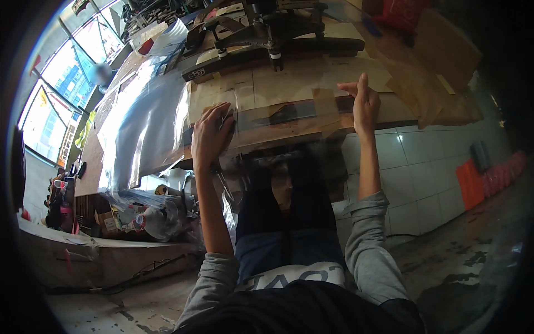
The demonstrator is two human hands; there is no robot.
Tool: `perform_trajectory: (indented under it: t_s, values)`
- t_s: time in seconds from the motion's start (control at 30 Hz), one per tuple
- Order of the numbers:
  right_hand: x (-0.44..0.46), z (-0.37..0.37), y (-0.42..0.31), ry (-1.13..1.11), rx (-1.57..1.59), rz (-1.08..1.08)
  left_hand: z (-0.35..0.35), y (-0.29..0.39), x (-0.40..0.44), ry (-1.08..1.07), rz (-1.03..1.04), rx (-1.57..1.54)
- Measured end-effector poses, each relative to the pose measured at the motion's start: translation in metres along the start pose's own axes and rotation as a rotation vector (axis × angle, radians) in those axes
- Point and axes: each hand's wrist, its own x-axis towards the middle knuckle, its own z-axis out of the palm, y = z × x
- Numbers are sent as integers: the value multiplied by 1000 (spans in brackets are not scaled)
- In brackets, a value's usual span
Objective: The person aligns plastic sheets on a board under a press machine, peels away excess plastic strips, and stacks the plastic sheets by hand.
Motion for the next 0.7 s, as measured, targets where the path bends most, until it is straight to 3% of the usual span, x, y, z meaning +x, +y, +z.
perform_trajectory:
  t_s: [0.7]
  values:
    - [0, 0, 5, 6, -68, -29, -1, 2, 0, 19, 14, 17]
